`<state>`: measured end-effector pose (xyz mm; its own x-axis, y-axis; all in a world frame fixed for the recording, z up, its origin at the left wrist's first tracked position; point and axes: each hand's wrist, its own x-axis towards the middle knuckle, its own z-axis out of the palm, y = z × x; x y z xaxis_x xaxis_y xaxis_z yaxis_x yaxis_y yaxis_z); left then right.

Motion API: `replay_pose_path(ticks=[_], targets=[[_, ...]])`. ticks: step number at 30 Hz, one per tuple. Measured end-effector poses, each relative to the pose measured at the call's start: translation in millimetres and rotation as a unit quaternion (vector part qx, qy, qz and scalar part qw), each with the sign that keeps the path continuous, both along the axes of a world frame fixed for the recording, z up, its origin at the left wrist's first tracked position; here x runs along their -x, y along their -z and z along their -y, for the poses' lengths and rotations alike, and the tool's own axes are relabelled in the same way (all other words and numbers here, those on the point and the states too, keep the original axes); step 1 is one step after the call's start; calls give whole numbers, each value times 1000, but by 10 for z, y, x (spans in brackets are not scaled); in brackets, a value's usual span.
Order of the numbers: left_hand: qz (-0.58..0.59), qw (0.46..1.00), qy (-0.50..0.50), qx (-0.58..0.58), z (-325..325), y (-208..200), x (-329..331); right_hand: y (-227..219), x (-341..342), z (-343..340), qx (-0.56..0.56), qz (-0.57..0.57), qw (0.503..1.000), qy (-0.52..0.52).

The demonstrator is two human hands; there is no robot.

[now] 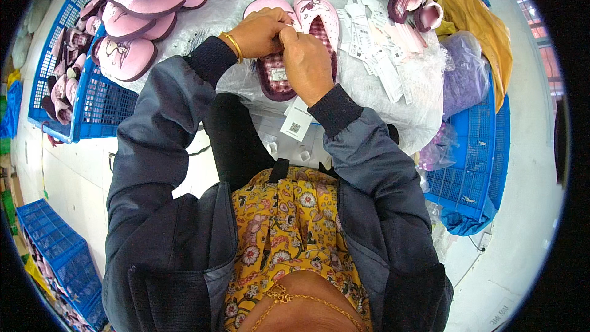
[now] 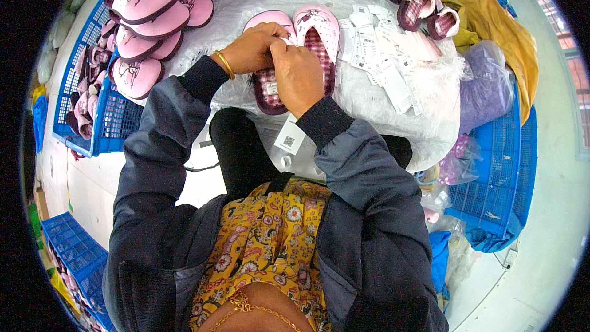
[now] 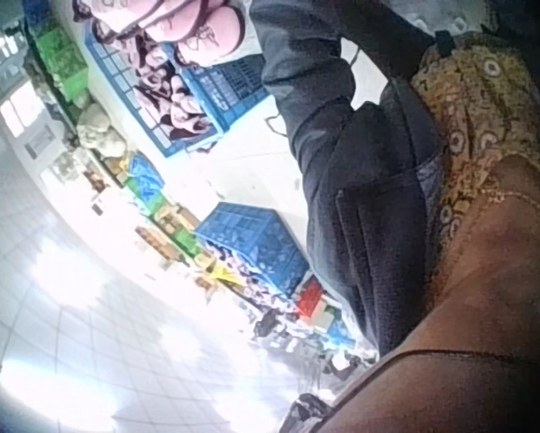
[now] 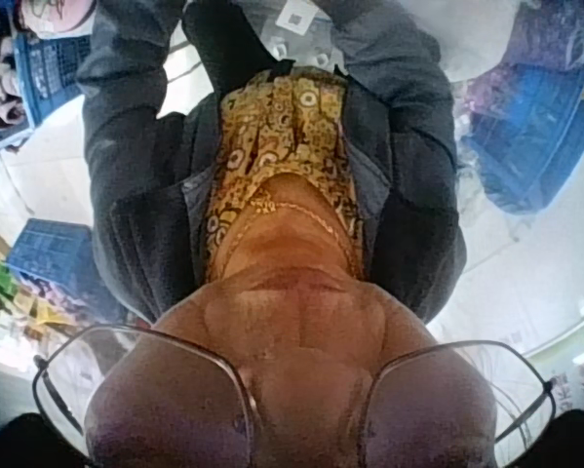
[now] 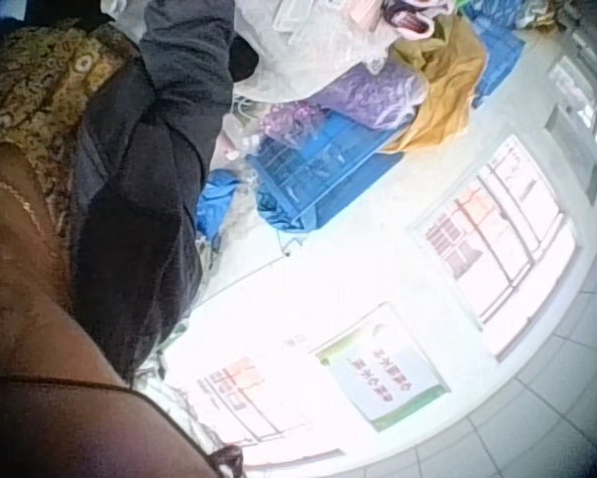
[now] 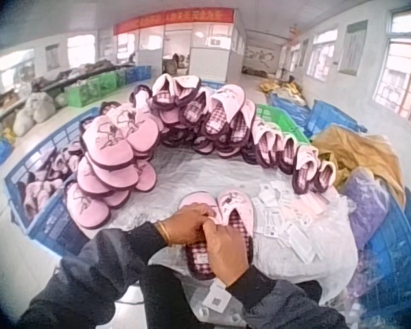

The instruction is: The person sits on the floor and repeatedly picks up small white tags, peels off backing, and attaches them to pink slippers. They handle the slippers one at a time, placing tagged pairs aside on a white sheet.

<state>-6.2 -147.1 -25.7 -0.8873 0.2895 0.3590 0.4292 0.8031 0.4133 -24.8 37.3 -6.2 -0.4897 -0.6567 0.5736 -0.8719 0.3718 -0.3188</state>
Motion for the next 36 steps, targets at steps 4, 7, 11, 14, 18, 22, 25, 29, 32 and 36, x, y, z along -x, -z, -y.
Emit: replay_pose_path(ticks=[4, 7, 11, 14, 18, 22, 25, 29, 32, 36], targets=[[1, 998, 0, 58, -37, -83, -7, 104, 13, -38, 18, 32, 999, 20], [-21, 996, -14, 90, -68, -127, -50, 116, 3, -51, 6, 38, 999, 34], [-53, 993, -2, 103, -77, -90, -36, 90, 27, -124, 10, 73, 997, 32], [-26, 994, 12, 104, -68, -117, -27, 59, 17, -152, 11, 91, 995, 32], [-26, 993, 52, 104, -42, -118, 26, 73, 38, -158, -8, 79, 996, 41], [-19, 997, 56, 49, -16, -107, 26, 23, 5, -57, -30, -21, 999, 36], [30, 997, 66, 7, 15, -129, 1, 1, 15, -23, -30, 10, 999, 36], [-5, 998, 61, -1, 39, 8, 54, 12, 35, -18, -29, 53, 997, 51], [-29, 999, 45, 11, 5, -2, 41, 57, 31, -31, -25, 46, 997, 57], [-73, 994, 15, 79, -63, -22, 49, 141, 52, -74, 5, 70, 996, 60]])
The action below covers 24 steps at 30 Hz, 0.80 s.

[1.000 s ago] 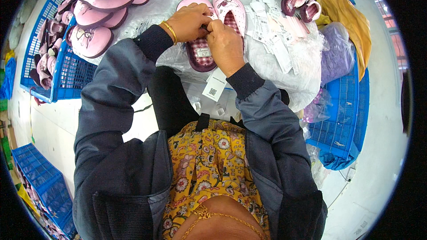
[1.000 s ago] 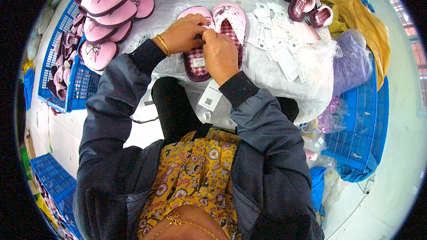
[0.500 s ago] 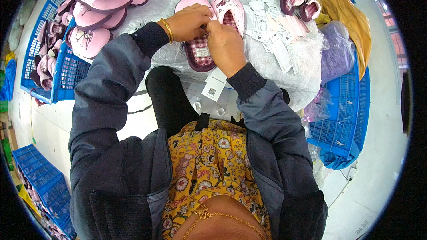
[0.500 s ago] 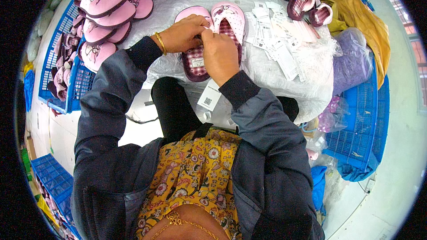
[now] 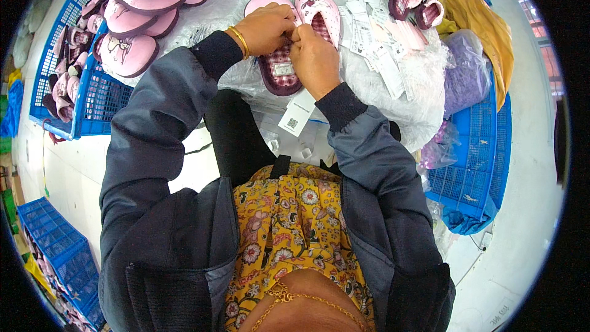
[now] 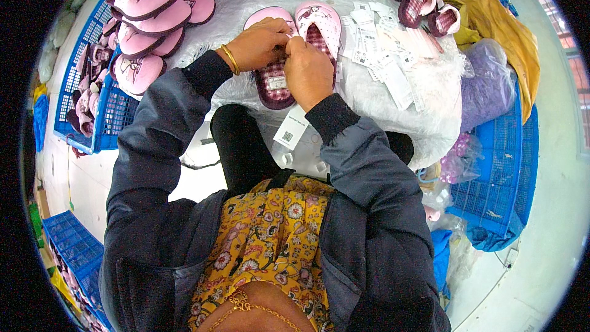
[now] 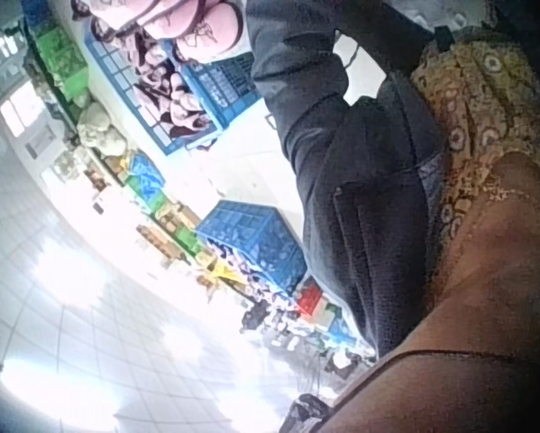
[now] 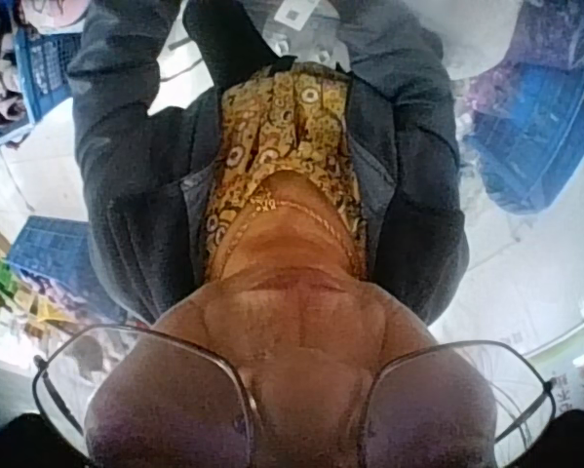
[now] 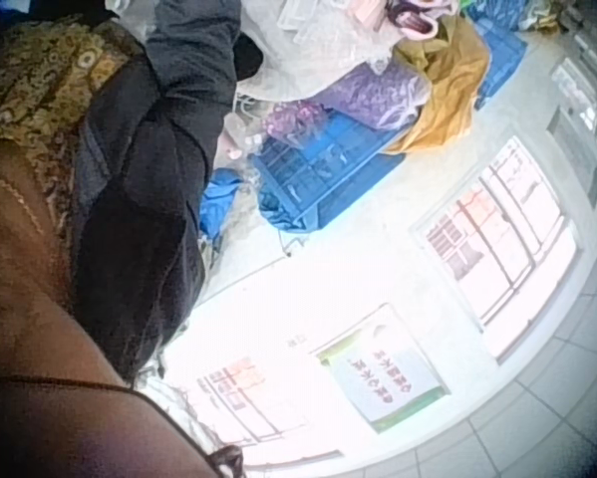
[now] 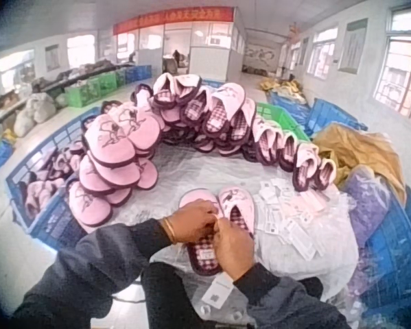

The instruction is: The person sits on the floor and repeatedly picks up small white tags, peels off backing, and attaches them to pink slippers. They handle the slippers one at a time, placing tagged pairs aside on a white sheet.

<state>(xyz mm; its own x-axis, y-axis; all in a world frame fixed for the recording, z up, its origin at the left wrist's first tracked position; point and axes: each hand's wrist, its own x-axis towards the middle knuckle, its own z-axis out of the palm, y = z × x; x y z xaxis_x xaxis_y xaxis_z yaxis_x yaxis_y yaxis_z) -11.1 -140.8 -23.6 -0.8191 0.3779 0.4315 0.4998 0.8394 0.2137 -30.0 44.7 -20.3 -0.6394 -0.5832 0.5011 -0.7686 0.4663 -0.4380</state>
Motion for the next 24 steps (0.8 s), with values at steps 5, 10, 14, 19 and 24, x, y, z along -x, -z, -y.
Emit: replay_pose_path(ticks=[5, 10, 14, 19, 24], targets=[[3, 992, -34, 123, -118, -182, -55, -46, 28, -80, -16, 21, 1000, -17], [-3, 989, -19, 147, -21, -215, -82, -99, 127, -370, 106, 218, 965, -96], [-13, 988, -50, 148, -6, -207, -137, -297, -233, -847, -8, 172, 983, -60], [-74, 996, -57, 12, 20, -195, -223, -191, -455, -1030, -13, 82, 992, -94], [31, 981, -136, -138, 12, -159, -205, -59, -544, -1114, -11, 74, 996, -43]])
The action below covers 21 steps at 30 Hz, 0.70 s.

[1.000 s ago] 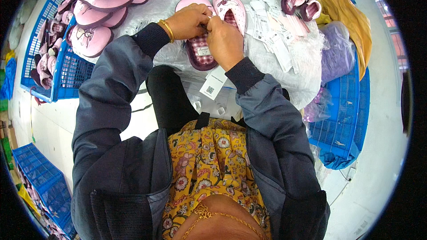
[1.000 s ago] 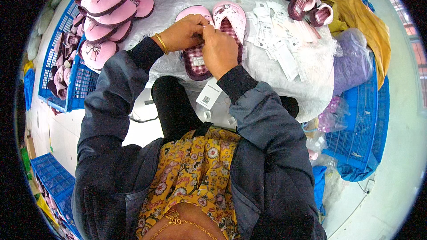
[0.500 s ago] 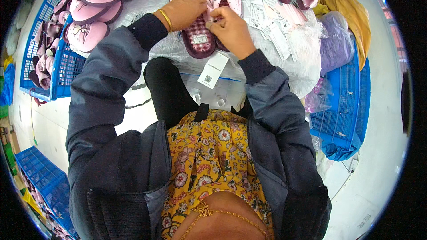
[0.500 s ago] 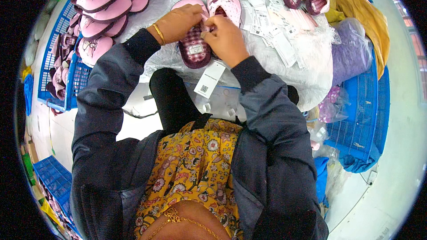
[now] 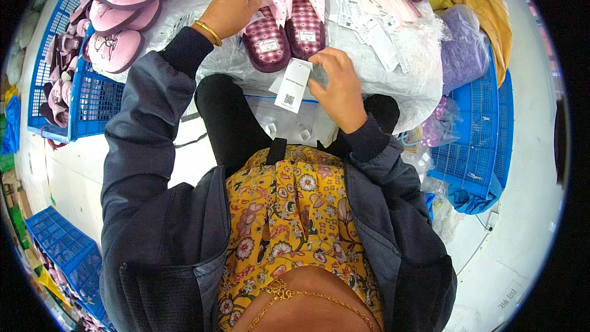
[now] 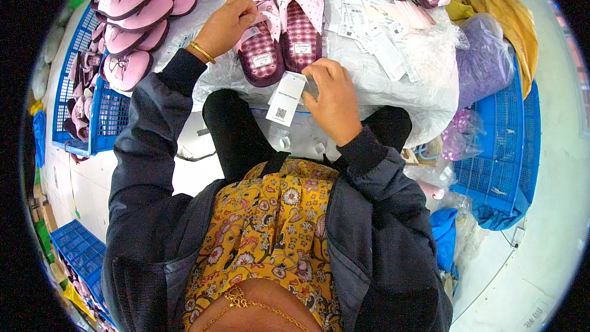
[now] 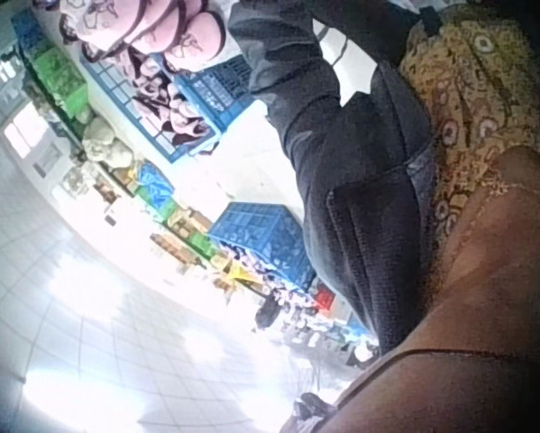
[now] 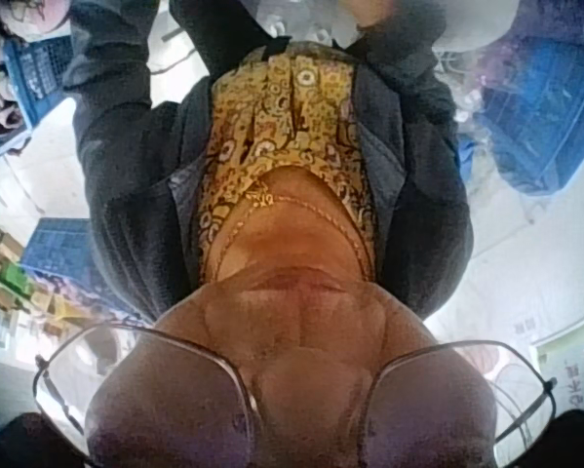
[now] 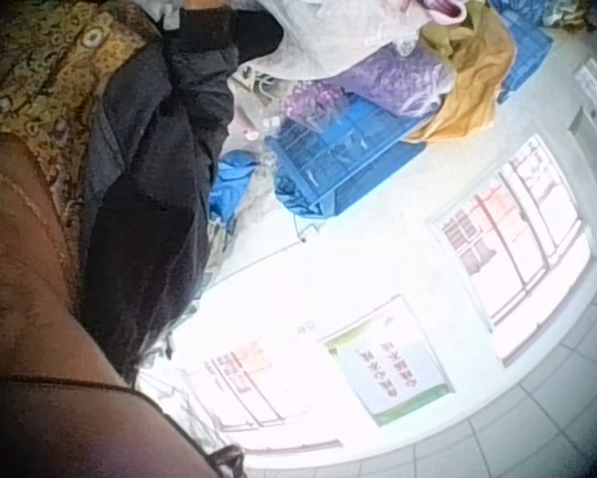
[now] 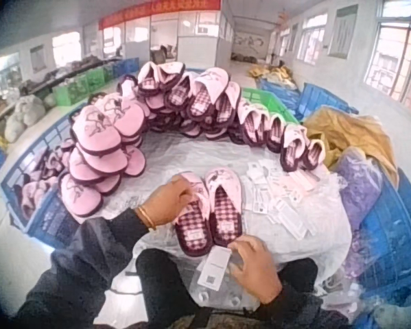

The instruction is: The person sits on the floor and repeatedly picks up small white tags, peels off backing, and attaches them to pink slippers. They handle the slippers one at a time, placing tagged pairs aside on a white sheet.

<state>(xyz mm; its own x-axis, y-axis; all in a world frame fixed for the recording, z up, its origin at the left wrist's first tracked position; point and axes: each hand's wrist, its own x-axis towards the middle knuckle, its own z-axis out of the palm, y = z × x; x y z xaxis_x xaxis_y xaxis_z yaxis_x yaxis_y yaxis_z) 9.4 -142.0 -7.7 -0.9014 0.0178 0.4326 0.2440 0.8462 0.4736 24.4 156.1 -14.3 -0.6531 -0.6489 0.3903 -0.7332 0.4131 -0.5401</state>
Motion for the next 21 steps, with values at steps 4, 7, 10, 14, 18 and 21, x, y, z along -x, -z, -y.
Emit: replay_pose_path(ticks=[4, 7, 10, 14, 18, 21], targets=[[-11, 999, -9, -30, -15, 46, 10, 77, -126, 133, 15, -62, 997, 34], [-3, 999, -16, -29, -50, 4, -27, -12, -51, 132, 24, -160, 987, 4], [2, 999, -16, -39, -70, 4, 1, -63, 114, 75, 76, 30, 995, 52], [-92, 995, 0, -49, -284, -89, -43, -131, 264, 76, 265, 379, 880, 105], [-164, 986, -27, 17, -489, -209, -36, -128, 196, 70, 365, 542, 750, 103], [-97, 994, -4, -52, -596, -313, -45, 64, 193, 32, 368, 567, 729, 109]])
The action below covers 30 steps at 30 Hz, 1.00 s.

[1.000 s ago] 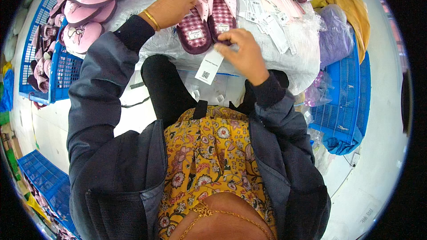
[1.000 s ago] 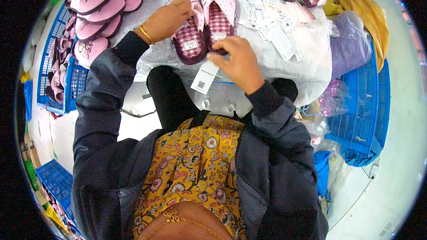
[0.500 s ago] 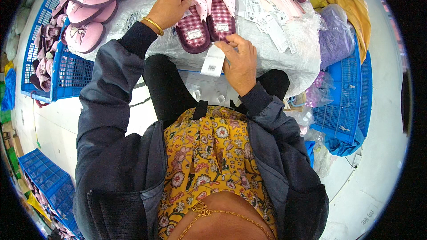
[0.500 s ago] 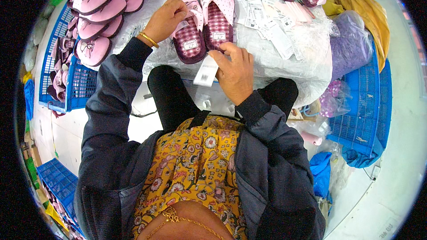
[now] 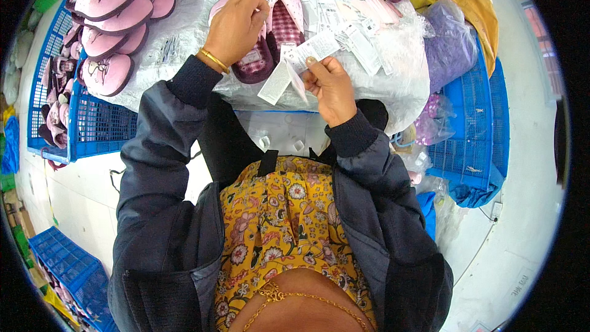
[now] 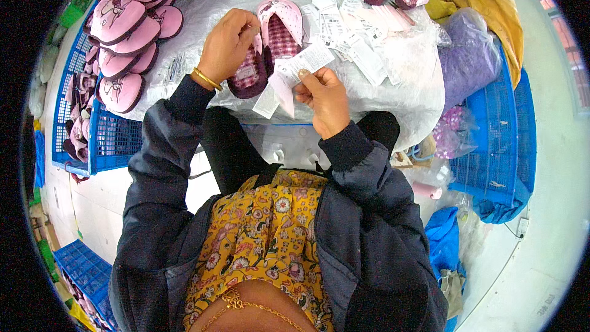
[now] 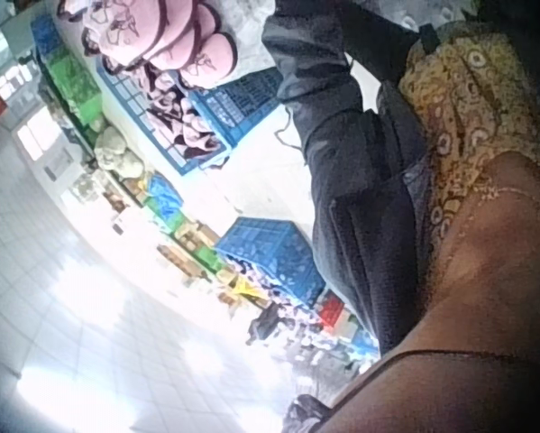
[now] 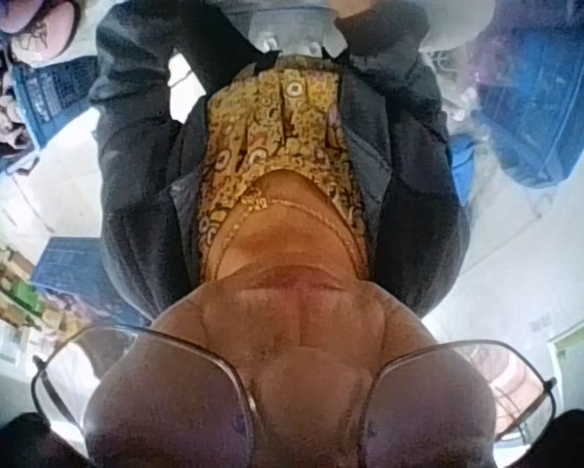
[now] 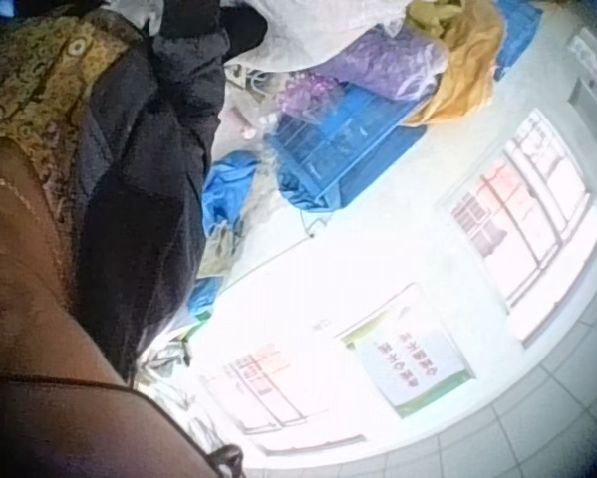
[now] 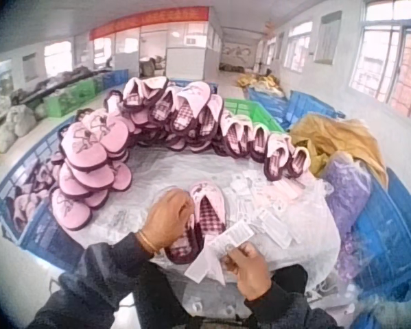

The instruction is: The person sits on the floor and repeatedly picks up small white tags, peels off backing, and attaches them to pink slippers. They handle the slippers one at a time, placing tagged pairs aside on a white sheet.

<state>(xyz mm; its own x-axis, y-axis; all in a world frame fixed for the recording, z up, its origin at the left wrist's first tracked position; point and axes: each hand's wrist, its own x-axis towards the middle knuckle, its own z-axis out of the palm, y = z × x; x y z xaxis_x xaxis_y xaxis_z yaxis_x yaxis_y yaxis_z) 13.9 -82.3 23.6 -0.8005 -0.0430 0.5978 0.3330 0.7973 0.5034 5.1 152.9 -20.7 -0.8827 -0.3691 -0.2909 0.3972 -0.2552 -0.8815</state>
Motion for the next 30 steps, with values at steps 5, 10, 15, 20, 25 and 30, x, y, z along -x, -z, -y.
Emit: replay_pose_path(ticks=[5, 10, 15, 20, 25, 30], targets=[[159, 947, 37, -275, -14, -32, 85, 46, -2, -7, -24, 12, 997, 75], [154, 863, 47, -478, -7, 59, 199, 123, 40, -338, 35, -74, 977, 198], [154, 931, 8, -331, 4, 110, 204, -142, -41, -559, -160, -326, 886, 290], [84, 961, -8, -264, -64, 83, 215, -285, -145, -395, -304, -587, 749, 47], [130, 940, 41, -312, -119, 90, 234, -96, 35, -150, -358, -600, 714, 40], [179, 956, 45, -226, -134, 163, 157, -38, 230, -103, -372, -586, 720, 5]])
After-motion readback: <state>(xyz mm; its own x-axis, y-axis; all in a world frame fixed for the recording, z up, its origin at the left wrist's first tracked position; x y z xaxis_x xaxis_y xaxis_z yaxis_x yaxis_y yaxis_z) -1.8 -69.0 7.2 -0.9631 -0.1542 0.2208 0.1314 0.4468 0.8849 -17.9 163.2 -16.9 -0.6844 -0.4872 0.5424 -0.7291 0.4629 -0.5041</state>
